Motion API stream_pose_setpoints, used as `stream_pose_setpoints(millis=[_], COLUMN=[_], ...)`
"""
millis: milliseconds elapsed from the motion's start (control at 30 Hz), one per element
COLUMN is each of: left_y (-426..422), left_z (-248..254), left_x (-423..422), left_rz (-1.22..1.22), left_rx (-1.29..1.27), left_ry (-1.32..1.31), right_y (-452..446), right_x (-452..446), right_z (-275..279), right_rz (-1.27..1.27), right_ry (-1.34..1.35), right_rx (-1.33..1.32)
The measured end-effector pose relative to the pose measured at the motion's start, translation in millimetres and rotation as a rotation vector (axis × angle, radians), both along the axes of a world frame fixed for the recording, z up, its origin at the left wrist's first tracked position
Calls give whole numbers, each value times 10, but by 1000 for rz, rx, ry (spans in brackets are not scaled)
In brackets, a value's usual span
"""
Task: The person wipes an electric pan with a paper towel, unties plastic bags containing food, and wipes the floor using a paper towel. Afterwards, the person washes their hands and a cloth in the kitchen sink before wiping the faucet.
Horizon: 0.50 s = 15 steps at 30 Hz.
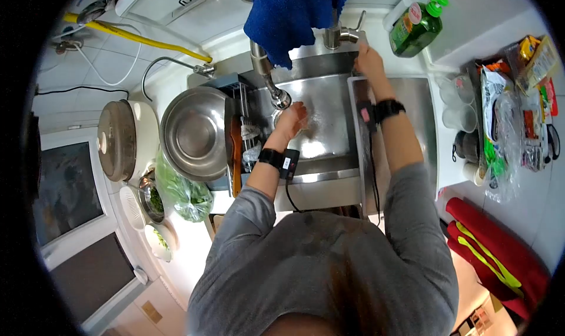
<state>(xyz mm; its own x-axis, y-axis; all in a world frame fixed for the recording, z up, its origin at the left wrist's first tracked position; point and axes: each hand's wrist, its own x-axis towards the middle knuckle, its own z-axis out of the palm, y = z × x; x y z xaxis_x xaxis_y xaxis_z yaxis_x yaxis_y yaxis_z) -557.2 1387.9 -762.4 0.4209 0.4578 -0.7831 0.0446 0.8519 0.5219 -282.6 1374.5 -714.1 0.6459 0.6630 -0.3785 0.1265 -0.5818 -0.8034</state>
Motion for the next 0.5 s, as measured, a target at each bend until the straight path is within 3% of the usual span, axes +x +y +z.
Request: stream_pose_setpoints(millis=[67,100,133,167,233,300,433,500], left_y=[20,-43,-60,-78,-101,-219,-279,-312], left_z=[-126,128,7,-246,-287,18,-257,-408], left_x=[-30,8,-12,-66,-87,-155,-383,-434], left_rz=[-49,-2,-4,14,32,291,510,495], left_rx=[7,12,13,-10,-22,-156,-247,-93], left_ry=[-62,-27,-31,-69,-109,-131,-240,-485], right_y=[-309,-461,-600,-707,-785,-655,-398,-331], right_x=[-443,-676,-935,-1386,-1843,-2200,-2455,-2470], right_z=[-21,-55,-37,237,116,38,-272,-370], right_rz=[-1,36,74,-87,-47,-227,-370,-345], right_ry=[-155,-19,115,397,763,997,1191,1226], right_rx=[112,133,160,350,354,310,375,370])
